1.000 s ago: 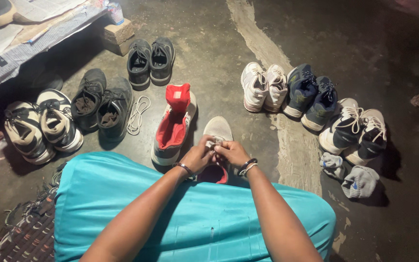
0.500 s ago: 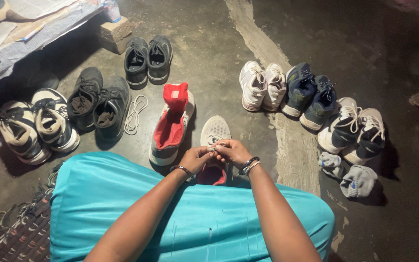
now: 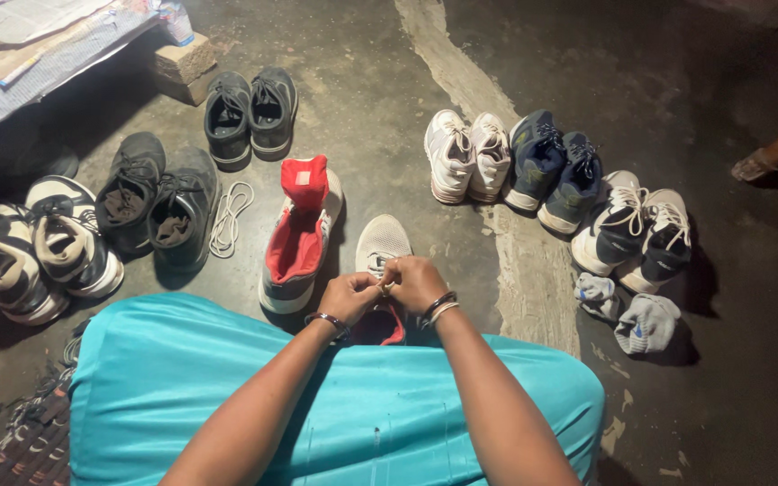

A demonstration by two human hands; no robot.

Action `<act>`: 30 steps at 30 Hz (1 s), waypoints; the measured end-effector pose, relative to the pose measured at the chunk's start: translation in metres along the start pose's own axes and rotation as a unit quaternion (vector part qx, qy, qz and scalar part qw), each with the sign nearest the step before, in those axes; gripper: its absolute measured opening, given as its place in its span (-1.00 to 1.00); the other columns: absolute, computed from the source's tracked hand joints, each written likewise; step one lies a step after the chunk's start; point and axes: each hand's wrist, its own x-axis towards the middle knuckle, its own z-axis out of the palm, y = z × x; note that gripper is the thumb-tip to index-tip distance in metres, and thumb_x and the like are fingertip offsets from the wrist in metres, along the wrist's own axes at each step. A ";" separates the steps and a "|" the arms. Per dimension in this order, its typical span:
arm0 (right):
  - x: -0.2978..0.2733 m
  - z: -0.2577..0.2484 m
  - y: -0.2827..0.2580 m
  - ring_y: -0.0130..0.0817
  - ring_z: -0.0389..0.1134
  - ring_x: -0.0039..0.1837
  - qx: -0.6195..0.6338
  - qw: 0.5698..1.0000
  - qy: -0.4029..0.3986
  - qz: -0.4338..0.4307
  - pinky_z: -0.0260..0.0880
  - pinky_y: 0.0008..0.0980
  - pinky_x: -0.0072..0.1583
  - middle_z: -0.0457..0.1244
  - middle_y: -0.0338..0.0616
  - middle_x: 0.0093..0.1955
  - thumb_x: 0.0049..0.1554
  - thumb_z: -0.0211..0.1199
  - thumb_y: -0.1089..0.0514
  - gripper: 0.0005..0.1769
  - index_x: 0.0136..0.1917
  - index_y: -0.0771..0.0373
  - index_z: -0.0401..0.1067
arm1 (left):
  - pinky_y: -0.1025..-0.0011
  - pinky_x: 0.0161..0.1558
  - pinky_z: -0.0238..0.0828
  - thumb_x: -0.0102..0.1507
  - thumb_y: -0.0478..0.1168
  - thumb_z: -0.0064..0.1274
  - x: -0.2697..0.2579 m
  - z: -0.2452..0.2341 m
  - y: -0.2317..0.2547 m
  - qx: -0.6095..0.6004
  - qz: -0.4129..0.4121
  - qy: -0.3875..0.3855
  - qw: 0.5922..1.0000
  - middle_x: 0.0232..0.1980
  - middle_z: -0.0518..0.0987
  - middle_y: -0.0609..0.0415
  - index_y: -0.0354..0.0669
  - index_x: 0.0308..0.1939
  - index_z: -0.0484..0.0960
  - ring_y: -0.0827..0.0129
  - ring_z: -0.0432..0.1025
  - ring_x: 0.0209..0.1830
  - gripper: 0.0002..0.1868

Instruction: The person sits on the floor and threads a white shoelace through the eyelets of a white sneaker with a red interior. They pull the lace through each eyelet and tie a knot to secure it.

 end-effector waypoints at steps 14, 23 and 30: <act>-0.011 -0.003 -0.042 -0.07 0.41 -0.07 -0.139 0.960 0.206 -0.125 0.41 -0.07 -0.07 0.36 -0.20 -0.12 0.01 0.38 0.16 -0.85 -0.10 0.07 0.51 | 0.56 -0.45 0.36 0.30 0.00 0.16 0.043 0.005 -0.043 -0.282 -0.154 -0.035 0.946 -0.40 0.60 0.16 -0.25 -0.25 0.73 0.57 0.40 -0.53 -0.66; -0.022 -0.019 -0.050 -0.12 0.35 0.05 -0.157 0.966 0.186 -0.086 0.35 -0.09 0.09 0.34 -0.21 -0.08 -0.12 0.49 0.06 -0.79 -0.21 0.12 0.56 | 0.58 -0.54 0.13 0.21 -0.22 0.29 0.060 0.010 -0.048 -0.296 -0.130 -0.031 0.946 -0.40 0.60 0.16 -0.22 -0.23 0.72 0.62 0.35 -0.55 -0.85; -0.037 -0.040 -0.075 -0.01 0.39 0.10 -0.158 0.982 0.013 0.100 0.38 -0.02 0.13 0.39 -0.08 -0.03 0.09 0.32 -0.07 -0.77 -0.06 0.06 0.60 | 0.36 -0.50 0.45 0.32 -0.17 0.08 0.056 0.020 -0.044 -0.322 -0.168 0.067 0.929 -0.38 0.64 0.01 -0.24 -0.24 0.64 0.35 0.51 -0.49 -0.81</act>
